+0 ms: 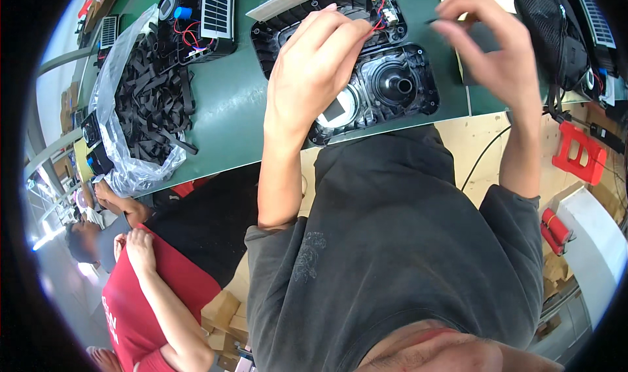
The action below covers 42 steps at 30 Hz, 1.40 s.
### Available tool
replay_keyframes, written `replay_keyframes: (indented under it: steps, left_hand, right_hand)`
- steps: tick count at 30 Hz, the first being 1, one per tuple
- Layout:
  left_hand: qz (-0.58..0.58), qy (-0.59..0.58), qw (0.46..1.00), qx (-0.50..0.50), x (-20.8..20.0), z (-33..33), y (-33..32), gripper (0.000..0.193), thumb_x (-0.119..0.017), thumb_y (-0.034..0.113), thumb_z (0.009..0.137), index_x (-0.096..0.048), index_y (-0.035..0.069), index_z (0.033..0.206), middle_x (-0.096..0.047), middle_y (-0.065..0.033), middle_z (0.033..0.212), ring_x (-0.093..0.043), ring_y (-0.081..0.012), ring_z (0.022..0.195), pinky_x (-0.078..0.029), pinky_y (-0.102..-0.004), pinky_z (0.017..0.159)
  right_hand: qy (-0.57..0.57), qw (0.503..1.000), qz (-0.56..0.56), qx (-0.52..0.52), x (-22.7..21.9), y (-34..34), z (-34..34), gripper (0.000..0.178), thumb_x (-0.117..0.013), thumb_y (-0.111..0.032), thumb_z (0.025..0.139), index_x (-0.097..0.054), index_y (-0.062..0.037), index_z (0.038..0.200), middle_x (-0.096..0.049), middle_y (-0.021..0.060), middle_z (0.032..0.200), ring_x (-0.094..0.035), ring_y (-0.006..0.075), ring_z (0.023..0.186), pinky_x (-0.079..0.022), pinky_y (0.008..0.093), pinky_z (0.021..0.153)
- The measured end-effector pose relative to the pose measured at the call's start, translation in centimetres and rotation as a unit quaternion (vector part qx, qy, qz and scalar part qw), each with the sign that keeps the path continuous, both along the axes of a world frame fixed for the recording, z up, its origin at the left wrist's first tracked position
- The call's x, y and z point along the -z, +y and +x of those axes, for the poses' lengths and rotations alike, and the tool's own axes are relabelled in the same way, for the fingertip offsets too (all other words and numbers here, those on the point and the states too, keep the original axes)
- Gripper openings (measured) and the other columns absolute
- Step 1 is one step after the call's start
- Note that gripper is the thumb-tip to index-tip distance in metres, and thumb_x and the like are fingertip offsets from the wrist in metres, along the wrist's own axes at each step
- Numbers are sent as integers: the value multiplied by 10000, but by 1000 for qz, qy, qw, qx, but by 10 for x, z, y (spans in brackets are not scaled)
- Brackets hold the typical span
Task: Assembling components of a solar-powered electronic lamp by connecting wires and placing them into a plastic housing.
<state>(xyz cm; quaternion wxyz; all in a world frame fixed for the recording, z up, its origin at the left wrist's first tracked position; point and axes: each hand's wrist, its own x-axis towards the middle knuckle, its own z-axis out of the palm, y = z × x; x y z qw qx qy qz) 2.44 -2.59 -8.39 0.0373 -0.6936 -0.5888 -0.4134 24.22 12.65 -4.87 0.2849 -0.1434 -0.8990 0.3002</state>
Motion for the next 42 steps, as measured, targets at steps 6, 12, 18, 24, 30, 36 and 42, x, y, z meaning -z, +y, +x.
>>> replay_keyframes:
  steps: [6, 12, 18, 24, 30, 36, 42]
  left_hand:
    - [38, 33, 999, -14, 5, 4, -3, 245, -751, -28, 807, -689, 25, 1039, -653, -104, 906, -677, -299, 849, -583, -399, 842]
    - [-75, -13, 996, -36, -1, 9, -5, 157, -671, 8, 888, -621, 0, 1036, -595, -135, 961, -622, -324, 929, -531, -422, 800]
    - [-95, -49, 994, -13, -7, 11, -7, 113, -603, 16, 959, -595, -42, 1055, -589, -190, 950, -603, -370, 915, -504, -419, 824]
    - [-93, -14, 992, -86, -1, 17, 0, 78, -578, 40, 997, -582, -36, 1013, -572, -191, 985, -604, -379, 928, -509, -436, 832]
    - [-83, -1, 992, -94, -1, 17, -1, 92, -580, 53, 1006, -578, -33, 1036, -568, -190, 1003, -602, -389, 945, -508, -444, 842]
    - [-67, 30, 995, -66, -15, 16, 3, 143, -631, 56, 973, -622, -13, 1099, -604, -183, 1028, -622, -368, 964, -508, -431, 868]
    - [-34, -26, 998, -53, 3, 16, 4, 209, -733, 92, 919, -670, 12, 1102, -687, -152, 987, -678, -336, 917, -547, -397, 799]
  right_hand:
    - [7, 995, 69, -65, 7, -23, -39, 158, -729, -45, 874, -668, -12, 1016, -665, 119, 960, -676, 315, 896, -554, 380, 788]
    - [5, 996, 75, -45, 14, -22, -47, 156, -724, -40, 869, -665, -15, 1012, -663, 126, 956, -670, 325, 908, -551, 391, 798]
    - [-21, 998, -51, -19, 12, -24, -45, 186, -722, -73, 914, -672, -19, 1086, -671, 69, 1020, -639, 220, 875, -526, 304, 790]
    - [86, 987, 135, -16, 30, -16, -45, 255, -836, 19, 788, -740, -31, 1019, -644, 37, 912, -630, 150, 780, -507, 268, 673]
    - [-90, 992, -90, -4, -11, -31, -50, 215, -676, -74, 924, -686, -11, 1129, -624, 163, 1027, -626, 322, 989, -523, 403, 843]
    - [282, 928, 101, -223, 40, 11, -73, 169, -621, -73, 976, -634, 6, 1125, -562, 179, 1063, -573, 340, 1030, -477, 378, 914]
    - [-112, 984, -76, -114, -5, -1, -51, 147, -595, -53, 990, -592, -7, 1129, -542, 171, 1083, -587, 344, 1018, -490, 367, 907]
